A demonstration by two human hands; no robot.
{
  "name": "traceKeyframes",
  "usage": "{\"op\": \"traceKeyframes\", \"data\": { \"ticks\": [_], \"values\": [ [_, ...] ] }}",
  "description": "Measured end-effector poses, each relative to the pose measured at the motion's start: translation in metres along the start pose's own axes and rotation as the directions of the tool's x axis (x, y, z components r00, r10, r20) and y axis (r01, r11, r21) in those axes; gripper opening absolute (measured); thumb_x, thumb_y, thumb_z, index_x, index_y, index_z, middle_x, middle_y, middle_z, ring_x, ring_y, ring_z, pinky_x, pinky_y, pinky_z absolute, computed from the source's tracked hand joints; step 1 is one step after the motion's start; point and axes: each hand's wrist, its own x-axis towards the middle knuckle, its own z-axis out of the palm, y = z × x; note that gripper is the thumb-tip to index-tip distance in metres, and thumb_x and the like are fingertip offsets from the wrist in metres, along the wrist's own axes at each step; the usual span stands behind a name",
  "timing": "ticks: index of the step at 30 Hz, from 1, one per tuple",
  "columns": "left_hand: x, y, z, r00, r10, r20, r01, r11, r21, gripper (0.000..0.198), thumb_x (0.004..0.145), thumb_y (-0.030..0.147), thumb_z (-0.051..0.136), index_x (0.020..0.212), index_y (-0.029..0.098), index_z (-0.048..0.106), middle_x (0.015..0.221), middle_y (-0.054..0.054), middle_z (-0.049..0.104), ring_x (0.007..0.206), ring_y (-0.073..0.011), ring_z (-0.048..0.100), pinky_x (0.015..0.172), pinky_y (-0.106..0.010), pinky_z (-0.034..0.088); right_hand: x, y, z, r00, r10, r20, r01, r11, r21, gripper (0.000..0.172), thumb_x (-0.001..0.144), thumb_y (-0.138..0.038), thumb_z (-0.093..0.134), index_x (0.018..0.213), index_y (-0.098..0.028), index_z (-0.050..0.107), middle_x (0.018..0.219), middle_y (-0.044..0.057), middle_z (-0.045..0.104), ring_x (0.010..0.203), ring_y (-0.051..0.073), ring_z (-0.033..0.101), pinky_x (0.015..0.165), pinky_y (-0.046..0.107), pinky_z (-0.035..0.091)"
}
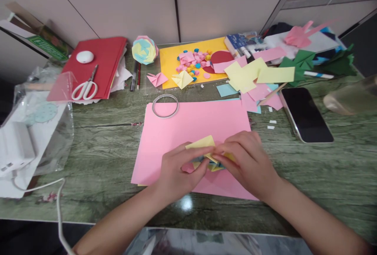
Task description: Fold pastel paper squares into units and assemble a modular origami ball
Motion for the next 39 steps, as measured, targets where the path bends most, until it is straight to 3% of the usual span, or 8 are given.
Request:
{"op": "traceKeyframes", "data": {
  "ticks": [7, 16, 19, 21, 24, 30, 34, 39],
  "values": [
    [0.000, 0.001, 0.001, 1.000, 0.021, -0.008, -0.021, 0.999, 0.030, 0.028, 0.069, 0.008, 0.065, 0.093, 0.021, 0.070, 0.079, -0.004, 0.073, 0.064, -0.0132, 0.066, 0.056, -0.021, 0.054, -0.001, 0.001, 0.003, 0.998, -0.023, 0.058, 0.025, 0.999, -0.041, 0.013, 0.085, -0.014, 0.051, 0.072, -0.019, 0.051, 0.070, 0.002, 0.057, 0.067, 0.016, 0.048, 0.063, 0.031, 0.031],
    [0.001, -0.007, -0.002, 0.969, -0.249, -0.002, 0.248, 0.967, -0.059, 0.025, 0.070, 0.014, 0.065, 0.093, 0.022, 0.071, 0.081, -0.005, 0.069, 0.074, -0.0165, 0.063, 0.058, -0.024, 0.051, -0.001, 0.006, -0.004, 0.990, -0.142, -0.026, 0.142, 0.990, 0.018, 0.013, 0.083, -0.012, 0.047, 0.074, -0.021, 0.051, 0.067, 0.001, 0.058, 0.066, 0.016, 0.051, 0.064, 0.032, 0.037],
    [0.003, -0.009, -0.004, 0.963, -0.268, 0.005, 0.267, 0.958, -0.108, 0.023, 0.071, 0.016, 0.065, 0.092, 0.021, 0.071, 0.078, -0.005, 0.068, 0.069, -0.0148, 0.060, 0.057, -0.024, 0.049, 0.003, 0.027, -0.015, 0.978, -0.022, -0.208, 0.011, 0.999, -0.054, 0.015, 0.081, -0.015, 0.051, 0.069, -0.023, 0.047, 0.062, -0.001, 0.052, 0.062, 0.017, 0.051, 0.062, 0.032, 0.039],
    [0.004, -0.009, -0.004, 0.962, -0.271, 0.016, 0.270, 0.952, -0.144, 0.022, 0.070, 0.015, 0.066, 0.091, 0.020, 0.071, 0.077, -0.005, 0.068, 0.067, -0.0140, 0.059, 0.057, -0.024, 0.048, 0.003, 0.049, -0.021, 0.868, 0.144, -0.475, -0.238, 0.961, -0.143, 0.010, 0.080, -0.018, 0.053, 0.073, -0.022, 0.048, 0.066, 0.001, 0.052, 0.067, 0.019, 0.051, 0.062, 0.032, 0.039],
    [0.004, -0.007, -0.005, 0.968, -0.248, 0.030, 0.250, 0.952, -0.178, 0.022, 0.070, 0.014, 0.066, 0.090, 0.020, 0.071, 0.077, -0.005, 0.068, 0.069, -0.0145, 0.060, 0.058, -0.024, 0.048, -0.001, 0.086, -0.028, 0.774, 0.376, -0.510, -0.518, 0.838, -0.169, 0.005, 0.081, -0.025, 0.056, 0.081, -0.021, 0.052, 0.076, 0.006, 0.060, 0.067, 0.018, 0.054, 0.063, 0.032, 0.039],
    [0.004, -0.006, -0.004, 0.981, -0.187, 0.053, 0.195, 0.947, -0.256, 0.018, 0.070, 0.012, 0.066, 0.085, 0.020, 0.071, 0.080, -0.006, 0.069, 0.075, -0.0163, 0.062, 0.061, -0.025, 0.051, -0.005, 0.120, -0.029, 0.860, 0.419, -0.292, -0.504, 0.790, -0.351, 0.016, 0.080, -0.022, 0.057, 0.095, -0.019, 0.060, 0.108, 0.012, 0.063, 0.095, 0.028, 0.056, 0.076, 0.040, 0.039],
    [0.006, -0.008, -0.004, 0.980, -0.194, 0.036, 0.197, 0.951, -0.237, 0.015, 0.069, 0.009, 0.065, 0.079, 0.019, 0.071, 0.077, -0.006, 0.070, 0.072, -0.0157, 0.063, 0.061, -0.025, 0.051, 0.001, 0.094, -0.032, 0.874, 0.415, -0.253, -0.467, 0.860, -0.203, 0.011, 0.083, -0.028, 0.054, 0.078, -0.020, 0.060, 0.088, 0.007, 0.063, 0.086, 0.024, 0.057, 0.074, 0.037, 0.041],
    [0.008, -0.014, -0.006, 0.984, -0.178, -0.023, 0.172, 0.972, -0.162, 0.016, 0.070, 0.011, 0.064, 0.082, 0.019, 0.071, 0.079, -0.006, 0.070, 0.075, -0.0171, 0.063, 0.064, -0.028, 0.051, 0.011, 0.045, -0.032, 0.858, 0.328, 0.396, -0.420, 0.891, 0.172, 0.020, 0.084, -0.030, 0.051, 0.067, -0.019, 0.054, 0.060, -0.003, 0.055, 0.056, 0.012, 0.050, 0.051, 0.024, 0.038]
  ]
}}
